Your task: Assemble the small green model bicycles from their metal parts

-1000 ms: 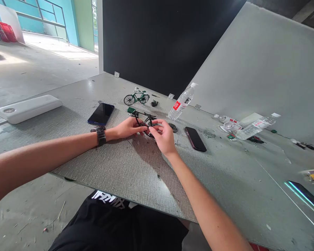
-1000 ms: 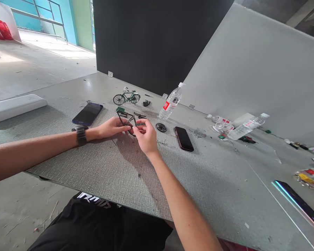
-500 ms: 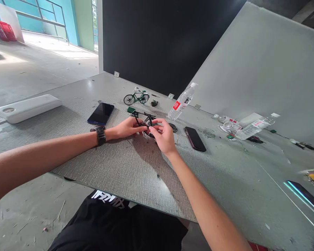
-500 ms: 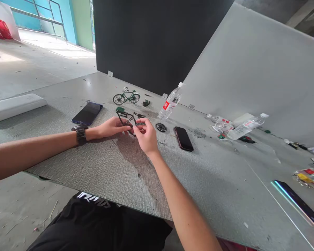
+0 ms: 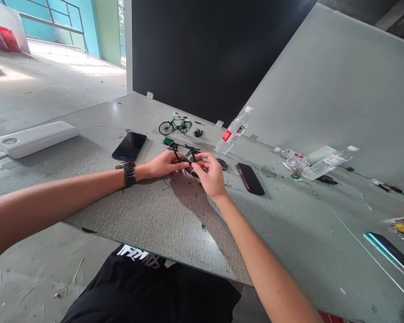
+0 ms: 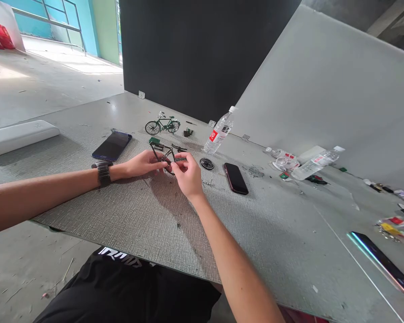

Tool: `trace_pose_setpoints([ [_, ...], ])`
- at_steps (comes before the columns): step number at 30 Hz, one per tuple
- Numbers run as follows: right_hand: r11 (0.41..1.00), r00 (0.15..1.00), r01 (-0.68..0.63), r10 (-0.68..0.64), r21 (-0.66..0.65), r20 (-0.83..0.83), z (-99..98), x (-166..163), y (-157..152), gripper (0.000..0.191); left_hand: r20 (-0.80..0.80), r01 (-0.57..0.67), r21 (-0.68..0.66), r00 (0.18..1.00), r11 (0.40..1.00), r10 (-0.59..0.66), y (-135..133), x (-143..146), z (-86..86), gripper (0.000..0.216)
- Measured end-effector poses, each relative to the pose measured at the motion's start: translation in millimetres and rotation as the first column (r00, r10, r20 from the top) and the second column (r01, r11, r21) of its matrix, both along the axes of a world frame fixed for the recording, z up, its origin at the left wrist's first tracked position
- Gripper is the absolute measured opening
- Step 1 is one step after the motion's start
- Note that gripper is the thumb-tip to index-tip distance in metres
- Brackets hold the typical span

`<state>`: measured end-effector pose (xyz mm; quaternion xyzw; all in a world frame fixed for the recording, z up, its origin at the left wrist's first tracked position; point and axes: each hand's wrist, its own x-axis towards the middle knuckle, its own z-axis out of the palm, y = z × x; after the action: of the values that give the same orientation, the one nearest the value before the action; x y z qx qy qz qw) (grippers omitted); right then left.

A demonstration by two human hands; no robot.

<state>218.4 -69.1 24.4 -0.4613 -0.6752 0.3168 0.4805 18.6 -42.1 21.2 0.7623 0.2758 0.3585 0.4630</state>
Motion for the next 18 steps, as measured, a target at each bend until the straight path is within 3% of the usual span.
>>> trace_pose_setpoints([
  [18,1.000,1.000,0.009,-0.009,-0.001,0.020,-2.7,1.2,0.1,0.030,-0.049,-0.056,0.036,0.997,0.998,0.058,2.7,-1.6,-3.9,0.035],
])
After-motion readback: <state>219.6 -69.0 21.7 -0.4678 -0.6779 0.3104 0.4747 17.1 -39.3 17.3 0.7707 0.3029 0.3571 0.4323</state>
